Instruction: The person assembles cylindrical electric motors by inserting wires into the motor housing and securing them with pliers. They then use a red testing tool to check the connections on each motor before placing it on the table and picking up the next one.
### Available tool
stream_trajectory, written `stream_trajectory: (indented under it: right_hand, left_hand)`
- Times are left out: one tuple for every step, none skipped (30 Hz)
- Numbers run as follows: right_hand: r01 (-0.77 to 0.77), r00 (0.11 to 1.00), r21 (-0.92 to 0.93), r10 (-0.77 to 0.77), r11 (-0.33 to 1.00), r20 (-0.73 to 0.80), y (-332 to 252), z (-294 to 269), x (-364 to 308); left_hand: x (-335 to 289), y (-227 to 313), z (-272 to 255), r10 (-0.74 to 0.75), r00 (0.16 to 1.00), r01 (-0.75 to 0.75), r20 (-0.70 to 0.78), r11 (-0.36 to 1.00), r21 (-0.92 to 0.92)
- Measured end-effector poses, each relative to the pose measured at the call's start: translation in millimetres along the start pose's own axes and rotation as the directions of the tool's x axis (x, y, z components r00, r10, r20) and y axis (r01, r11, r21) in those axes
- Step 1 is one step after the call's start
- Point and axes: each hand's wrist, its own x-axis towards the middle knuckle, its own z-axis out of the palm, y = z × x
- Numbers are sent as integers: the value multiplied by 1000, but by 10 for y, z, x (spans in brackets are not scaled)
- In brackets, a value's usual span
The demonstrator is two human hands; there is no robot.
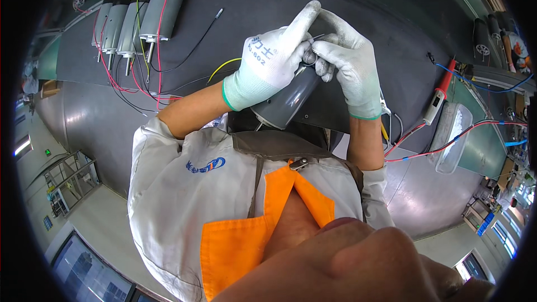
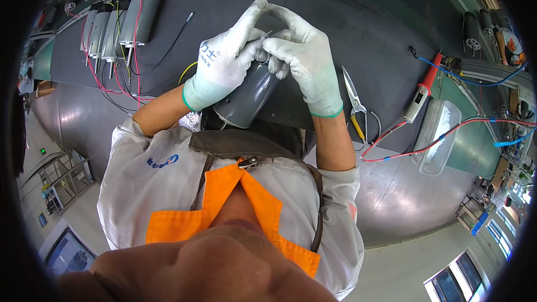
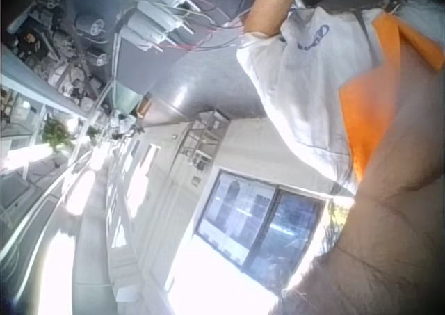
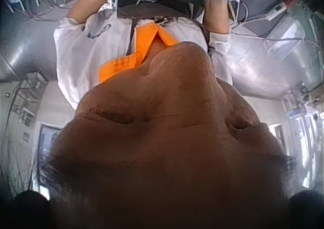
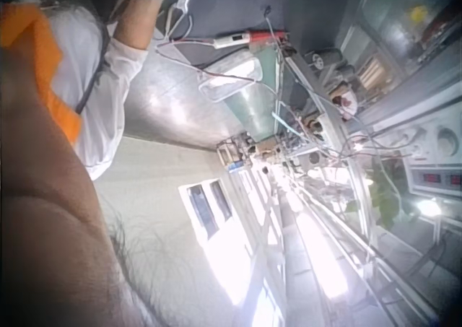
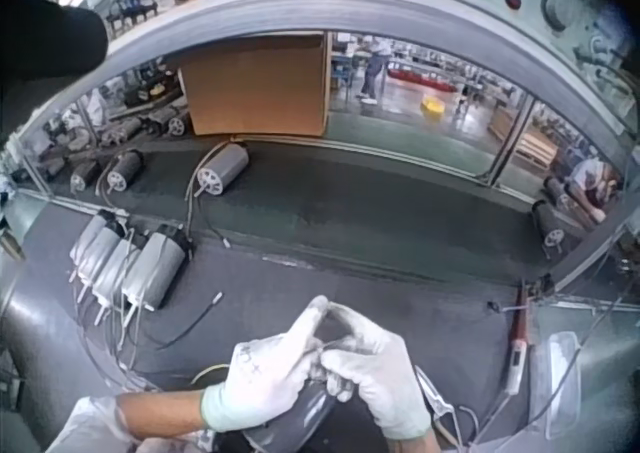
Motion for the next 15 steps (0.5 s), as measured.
stream_trajectory:
  right_hand:
    - [6, 1000, 9, -6, 1000, 7, 7, -7, -2]
    - [47, 999, 56, -46, 997, -20, 40, -5, -16]
    - [88, 995, 102, -84, 991, -49, 99, 6, -43]
    - [131, 990, 147, -121, 980, -79, 139, 10, -58]
    - [143, 987, 172, -129, 975, -95, 168, 21, -63]
    - [156, 984, 197, -136, 968, -112, 191, 31, -67]
    - [169, 981, 221, -143, 960, -129, 211, 39, -71]
    - [179, 980, 224, -153, 958, -130, 225, 41, -72]
    - [189, 978, 226, -163, 956, -131, 237, 43, -73]
    - [200, 976, 227, -173, 953, -134, 245, 45, -74]
    - [207, 974, 224, -180, 952, -136, 250, 47, -75]
    - [215, 972, 221, -187, 951, -139, 255, 55, -75]
    - [223, 970, 218, -195, 950, -142, 257, 58, -75]
    - [225, 970, 219, -198, 949, -139, 261, 55, -71]
    - [227, 970, 221, -201, 949, -134, 264, 50, -63]
  left_hand:
    - [-2, 1, 3, -26, 1000, 26, -3, 999, -25]
    - [-2, -4, 9, -52, 999, 52, -7, 997, -50]
    - [-4, -28, 19, -29, 999, 28, -21, 999, -32]
    - [-6, -70, 32, -6, 999, 6, -35, 1000, -14]
    - [-23, -102, 34, 13, 999, -13, -46, 1000, 9]
    - [-32, -116, 38, 23, 998, -22, -54, 1000, 19]
    - [-39, -126, 44, 34, 998, -32, -61, 999, 28]
    - [-39, -130, 47, 47, 996, -44, -70, 998, 37]
    - [-41, -127, 41, 46, 997, -43, -65, 998, 40]
    - [-41, -119, 31, 45, 997, -43, -60, 998, 42]
    - [-41, -104, 24, 43, 997, -40, -56, 998, 47]
    - [-36, -91, 15, 48, 998, -45, -43, 997, 62]
    - [-30, -77, 5, 53, 998, -50, -29, 996, 77]
    - [-24, -70, -3, 58, 998, -56, -13, 994, 90]
    - [-22, -62, -8, 60, 998, -60, -2, 993, 100]
